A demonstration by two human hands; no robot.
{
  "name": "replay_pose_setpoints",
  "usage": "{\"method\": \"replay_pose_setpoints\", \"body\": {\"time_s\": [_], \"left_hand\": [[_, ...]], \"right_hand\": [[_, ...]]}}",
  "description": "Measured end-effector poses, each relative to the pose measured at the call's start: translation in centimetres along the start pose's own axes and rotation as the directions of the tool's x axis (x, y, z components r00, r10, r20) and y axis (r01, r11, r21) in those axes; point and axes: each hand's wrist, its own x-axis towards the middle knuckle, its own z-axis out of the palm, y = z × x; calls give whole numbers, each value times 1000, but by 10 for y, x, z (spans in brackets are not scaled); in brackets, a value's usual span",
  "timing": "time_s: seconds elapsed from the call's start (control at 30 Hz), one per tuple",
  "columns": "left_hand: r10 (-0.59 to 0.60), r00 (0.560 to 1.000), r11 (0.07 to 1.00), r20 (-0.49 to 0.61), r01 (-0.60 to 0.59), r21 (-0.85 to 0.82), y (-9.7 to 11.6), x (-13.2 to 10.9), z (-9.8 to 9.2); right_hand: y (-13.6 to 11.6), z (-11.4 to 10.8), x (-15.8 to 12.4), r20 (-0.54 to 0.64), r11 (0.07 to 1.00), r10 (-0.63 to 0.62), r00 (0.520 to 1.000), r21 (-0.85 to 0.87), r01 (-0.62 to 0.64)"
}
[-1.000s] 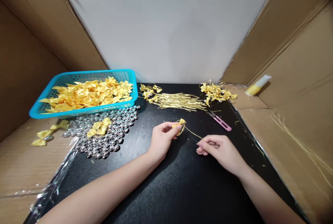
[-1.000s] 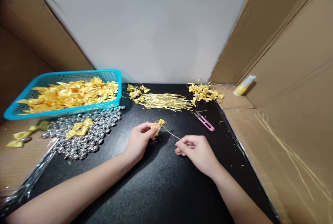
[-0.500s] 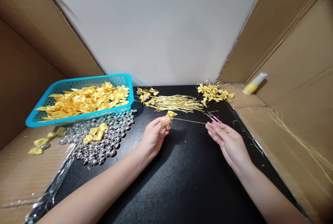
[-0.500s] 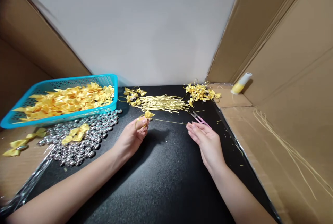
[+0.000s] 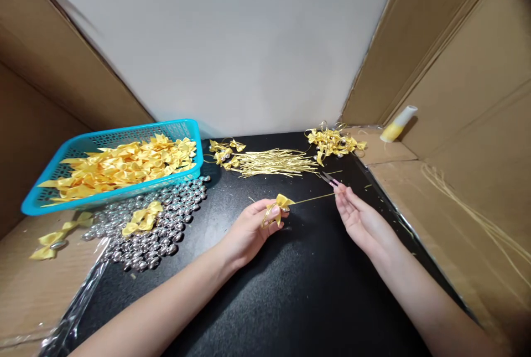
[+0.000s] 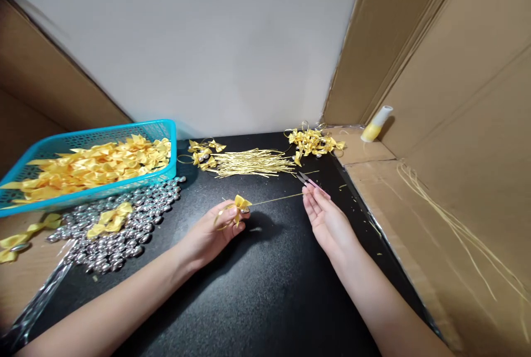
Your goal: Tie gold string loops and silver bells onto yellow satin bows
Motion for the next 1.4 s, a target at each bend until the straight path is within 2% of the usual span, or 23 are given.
{"method": "replay_pose_setpoints", "body": {"time_s": [0.13, 0.3, 0.47, 0.57, 0.67, 0.73, 0.9, 1.07, 1.17, 1.3, 1.4], "left_hand": [[3, 1000, 1000, 8, -3, -2, 3, -1, 0], [54, 993, 997, 101, -48, -53, 10, -3, 0], [11, 985, 998, 172, -1, -62, 18, -7, 0], [12, 986, 998, 169, -3, -56, 24, -9, 0], [36, 990, 998, 138, -29, -53, 28, -9, 1], [36, 989, 999, 144, -32, -34, 30, -10, 1], [30, 969, 999, 245, -24, -25, 29, -16, 1], [-2, 906, 997, 424, 36, -72, 24, -25, 4], [-78, 883, 992, 463, 117, -56, 18, -24, 6], [-169, 901, 985, 400, 169, 37, 5, -16, 4], [-231, 921, 972, 315, 200, 126, -5, -8, 0]], "right_hand": [[-1, -1, -1, 29, 1000, -10, 1000, -25, 11], [1, -2, -2, 67, 996, 44, 997, -76, -39], [4, -4, -2, 157, 990, 79, 984, -131, -58], [7, -6, -5, 225, 988, 73, 972, -152, -39], [14, -9, -9, 343, 979, 53, 938, -204, 19], [20, -9, -12, 419, 956, 27, 908, -276, 99], [34, -9, -15, 468, 873, -57, 882, -405, 272], [37, -11, -10, 424, 920, -93, 901, -309, 241], [31, -9, -6, 355, 968, -79, 931, -197, 158], [7, -5, -4, 318, 997, -5, 948, -73, 30], [-12, -4, -14, 437, 987, -150, 887, 16, 159]]}}
